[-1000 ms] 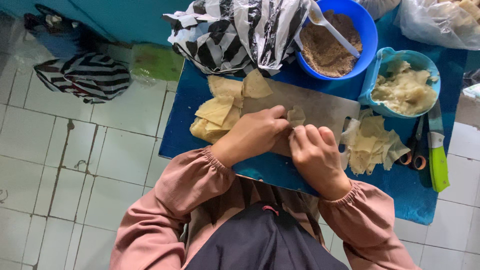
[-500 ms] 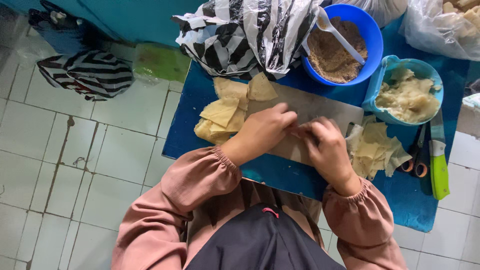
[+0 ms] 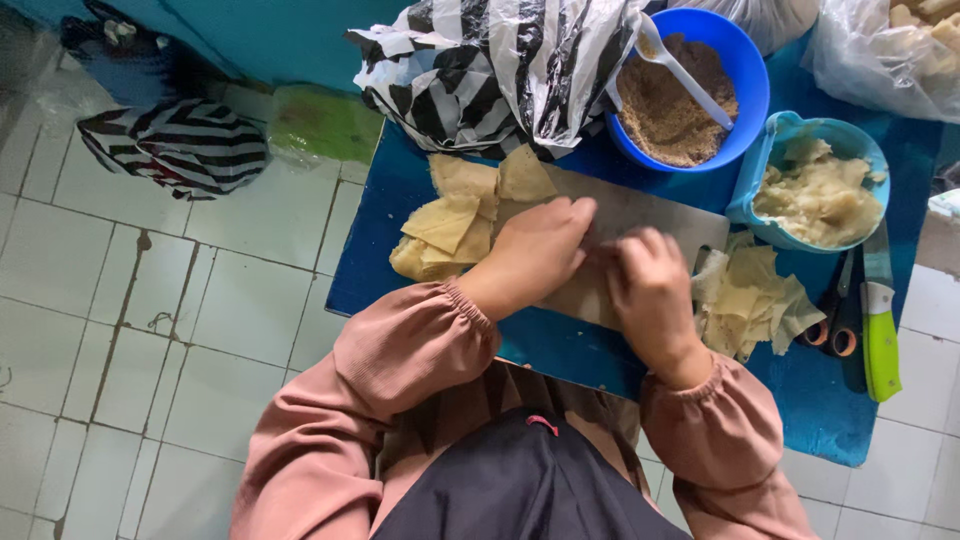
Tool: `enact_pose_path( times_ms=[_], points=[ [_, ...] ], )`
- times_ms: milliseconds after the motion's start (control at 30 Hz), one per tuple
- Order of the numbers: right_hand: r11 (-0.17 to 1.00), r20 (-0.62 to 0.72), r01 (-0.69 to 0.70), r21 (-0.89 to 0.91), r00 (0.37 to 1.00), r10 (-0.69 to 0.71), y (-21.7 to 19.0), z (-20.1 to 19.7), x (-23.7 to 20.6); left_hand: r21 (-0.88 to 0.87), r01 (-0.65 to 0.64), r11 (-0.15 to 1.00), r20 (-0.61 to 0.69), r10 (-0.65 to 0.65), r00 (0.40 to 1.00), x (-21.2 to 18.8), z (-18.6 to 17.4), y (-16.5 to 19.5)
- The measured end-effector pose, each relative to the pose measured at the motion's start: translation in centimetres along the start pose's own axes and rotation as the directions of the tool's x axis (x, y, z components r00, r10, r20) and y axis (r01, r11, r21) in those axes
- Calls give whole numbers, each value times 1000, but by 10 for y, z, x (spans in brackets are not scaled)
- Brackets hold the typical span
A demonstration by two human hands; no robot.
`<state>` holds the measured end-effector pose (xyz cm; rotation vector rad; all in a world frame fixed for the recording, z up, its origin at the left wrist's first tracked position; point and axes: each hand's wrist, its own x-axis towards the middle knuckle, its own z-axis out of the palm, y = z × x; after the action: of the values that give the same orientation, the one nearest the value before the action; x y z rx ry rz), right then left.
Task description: The person folds triangular pastry wrappers on a cutting board, pinching each closed by hand and setting finished ones aside. They occasionally scoop filling from a bowl with a spoon onto a wrapper before folding it, working through a stack of wrappers one at a time.
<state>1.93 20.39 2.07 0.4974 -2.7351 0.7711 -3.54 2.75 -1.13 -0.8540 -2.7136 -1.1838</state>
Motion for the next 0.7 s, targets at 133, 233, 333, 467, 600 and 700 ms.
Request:
enact_pose_path(
  times_ms=[133,233,333,467,600,700],
  points=[
    [966,2,96,-242,995,-98,-9,2,-2,-97,78,992,-18,-80,997,-5,-12,8],
    [976,20,82,-203,997,-80,-6,0,0,-188,27,982,-130,-52,990,-15,-26,12],
    [996,34,75,-50,997,-74,-2,-4,2,-203,-57,978,-175,21,984,-24,-37,16],
    [999,69,40,29,997,-41,-2,-5,1,-162,-111,980,-70,101,992,-33,-37,19],
    [999,78,35,32,996,-38,-2,-6,1,1,-134,991,-64,134,989,-27,-19,17],
    [995,96,28,92,995,-37,-1,-9,-4,60,-116,991,-30,118,993,-31,-12,15]
  ],
)
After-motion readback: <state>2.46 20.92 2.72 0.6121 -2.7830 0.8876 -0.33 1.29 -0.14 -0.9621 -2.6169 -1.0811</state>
